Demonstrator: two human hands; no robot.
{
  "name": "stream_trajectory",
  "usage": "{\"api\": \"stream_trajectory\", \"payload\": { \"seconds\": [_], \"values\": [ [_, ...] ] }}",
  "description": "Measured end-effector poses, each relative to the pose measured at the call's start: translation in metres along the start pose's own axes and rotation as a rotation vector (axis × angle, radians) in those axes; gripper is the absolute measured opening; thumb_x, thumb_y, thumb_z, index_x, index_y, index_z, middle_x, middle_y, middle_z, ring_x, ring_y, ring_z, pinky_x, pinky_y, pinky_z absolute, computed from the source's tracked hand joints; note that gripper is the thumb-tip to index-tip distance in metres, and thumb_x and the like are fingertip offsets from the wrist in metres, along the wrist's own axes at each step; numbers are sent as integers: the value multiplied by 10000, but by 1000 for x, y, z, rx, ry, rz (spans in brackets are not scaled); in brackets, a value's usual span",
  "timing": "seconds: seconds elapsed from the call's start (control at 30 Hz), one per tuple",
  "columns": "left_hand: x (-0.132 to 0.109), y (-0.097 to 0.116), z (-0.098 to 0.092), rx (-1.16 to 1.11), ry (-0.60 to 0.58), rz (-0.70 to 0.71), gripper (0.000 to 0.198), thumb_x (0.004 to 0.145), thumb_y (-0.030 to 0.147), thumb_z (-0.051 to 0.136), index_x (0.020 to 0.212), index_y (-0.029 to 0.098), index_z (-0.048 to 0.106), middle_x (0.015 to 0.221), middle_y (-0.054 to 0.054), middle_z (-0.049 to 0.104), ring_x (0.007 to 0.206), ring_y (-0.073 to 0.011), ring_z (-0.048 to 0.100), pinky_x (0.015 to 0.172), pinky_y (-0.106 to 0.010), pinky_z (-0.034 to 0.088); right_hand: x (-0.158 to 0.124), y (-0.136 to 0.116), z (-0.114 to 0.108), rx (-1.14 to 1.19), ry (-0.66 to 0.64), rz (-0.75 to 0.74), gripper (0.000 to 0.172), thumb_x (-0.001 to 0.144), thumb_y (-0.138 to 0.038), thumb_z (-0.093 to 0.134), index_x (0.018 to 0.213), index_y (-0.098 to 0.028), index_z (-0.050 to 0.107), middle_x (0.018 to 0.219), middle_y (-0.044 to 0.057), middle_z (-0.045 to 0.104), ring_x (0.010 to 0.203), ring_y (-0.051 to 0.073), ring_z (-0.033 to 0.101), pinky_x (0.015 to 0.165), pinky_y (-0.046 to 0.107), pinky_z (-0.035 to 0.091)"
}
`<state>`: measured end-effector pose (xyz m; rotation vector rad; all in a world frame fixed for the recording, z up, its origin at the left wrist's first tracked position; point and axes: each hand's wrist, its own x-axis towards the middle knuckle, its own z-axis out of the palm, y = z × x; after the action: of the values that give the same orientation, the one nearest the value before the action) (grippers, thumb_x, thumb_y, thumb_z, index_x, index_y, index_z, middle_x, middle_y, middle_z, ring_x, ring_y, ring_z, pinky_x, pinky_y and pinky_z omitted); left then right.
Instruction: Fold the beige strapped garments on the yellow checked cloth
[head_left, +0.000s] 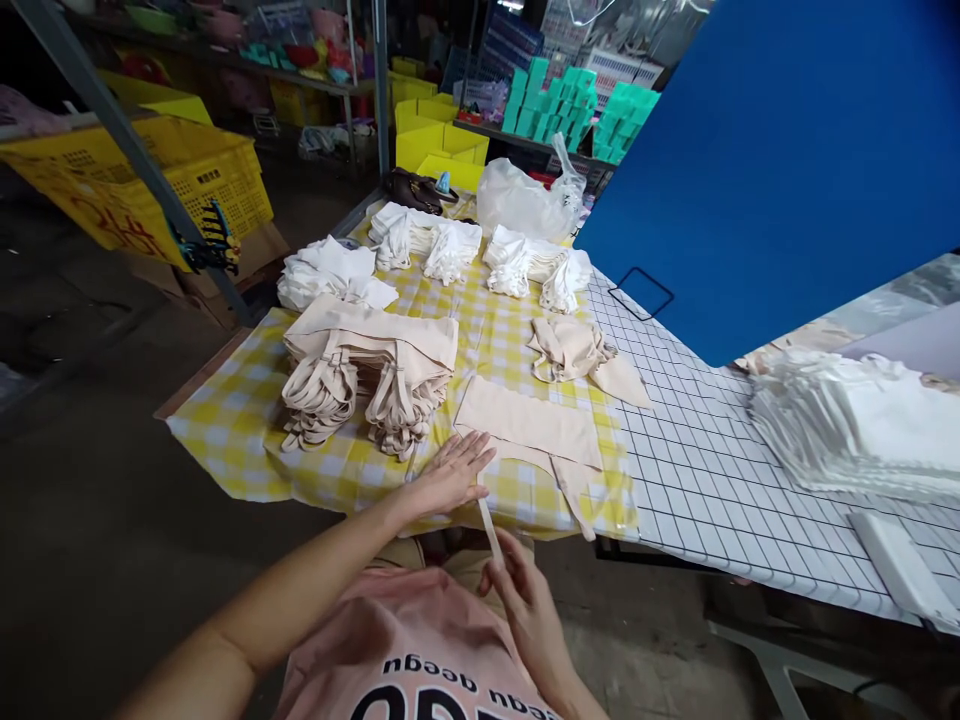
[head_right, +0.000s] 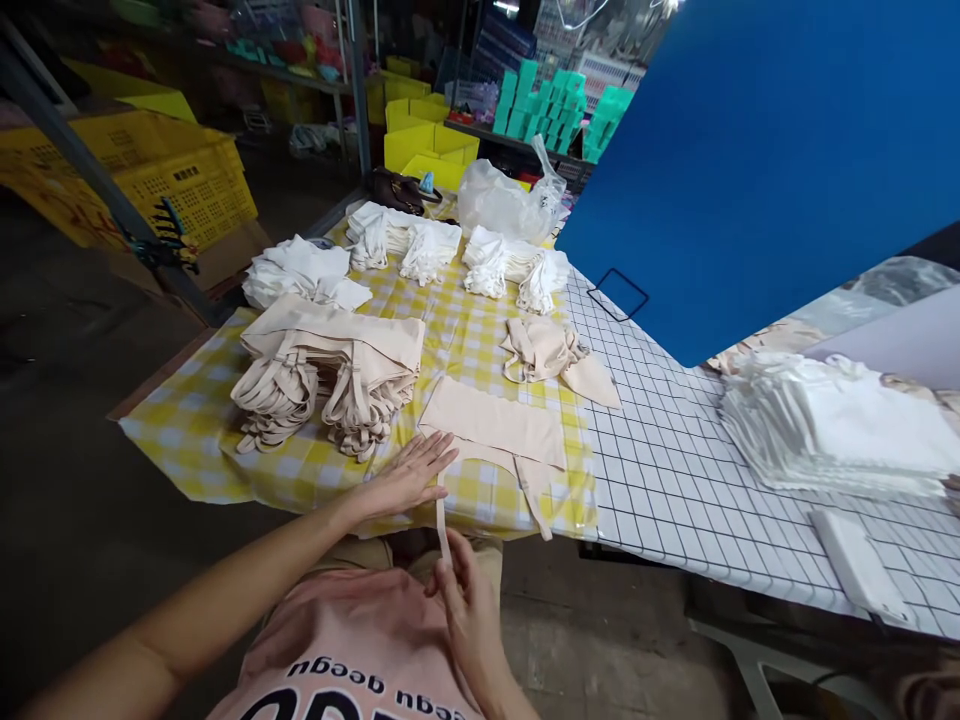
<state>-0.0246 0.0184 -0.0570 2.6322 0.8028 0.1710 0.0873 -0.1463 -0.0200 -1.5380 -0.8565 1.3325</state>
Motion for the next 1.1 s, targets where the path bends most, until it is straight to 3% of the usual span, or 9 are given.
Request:
{"api": "stream_trajectory", "payload": {
  "seconds": [0.17,0.3,0.43,0.53,0.67,0.77,0.87,0.97,1.1],
  "values": [
    [0,1,-1,3,-28,-8,586,888,406,424,1399,169,264,1497,-107,147,1385,-224,80,1123,-412,122,5,-43,-23,122,-130,-44,234,752,-407,589,828,-204,678,824,83,676,713,217,629,716,350,463],
    [0,4,-5,-1,-36,-21,557,900,381,402,1401,181,262,1498,-96,153,1385,-216,92,1124,-414,135,31,-59,-29,300,-174,60,354,629,-377,657,947,-222,672,1022,116,674,844,271,653,770,405,464],
    [0,6,-11,-26,-57,-35,555,901,392,401,1399,190,265,1493,-96,174,1382,-210,108,1123,-416,147,54,-61,-33,233,-37,14,302,628,-381,703,873,-210,659,790,57,674,634,179,619,640,317,458],
    [1,6,-12,-44,-60,-30,564,897,392,413,1398,183,262,1493,-104,172,1384,-210,98,1122,-416,146,66,-62,-39,55,66,-74,288,704,-452,653,809,-184,658,536,-30,509,462,98,436,523,252,375],
    [2,4,-8,-52,-48,-30,561,889,381,432,1393,196,268,1493,-99,178,1383,-209,107,1121,-414,145,75,-72,-43,-33,193,-212,292,753,-476,602,708,-190,639,642,-8,500,592,115,433,602,252,382],
    [1,4,-6,-65,-45,-42,555,883,361,447,1385,187,284,1491,-100,190,1382,-208,117,1122,-414,144,81,-80,-38,139,175,-248,255,745,-454,617,711,-201,611,775,15,555,750,148,508,712,271,409],
    [2,5,-10,-112,-38,-43,557,863,328,489,1371,184,312,1490,-99,196,1381,-217,127,1120,-420,148,84,-85,-30,245,131,-241,245,744,-436,624,706,-200,571,715,-1,534,722,140,517,714,274,413],
    [7,10,-25,-236,-6,-92,442,854,267,493,1283,176,437,1423,-106,360,1330,-228,289,1105,-442,174,85,-86,-24,146,121,-223,273,768,-446,592,680,-198,517,608,-33,460,584,107,448,602,240,393],
    [16,21,-56,-528,180,-139,228,880,260,428,991,175,607,1018,-42,664,994,-161,577,956,-321,379,86,-82,-20,-116,102,-156,324,788,-504,526,687,-198,490,541,-54,388,499,94,370,480,214,348]
  ]
}}
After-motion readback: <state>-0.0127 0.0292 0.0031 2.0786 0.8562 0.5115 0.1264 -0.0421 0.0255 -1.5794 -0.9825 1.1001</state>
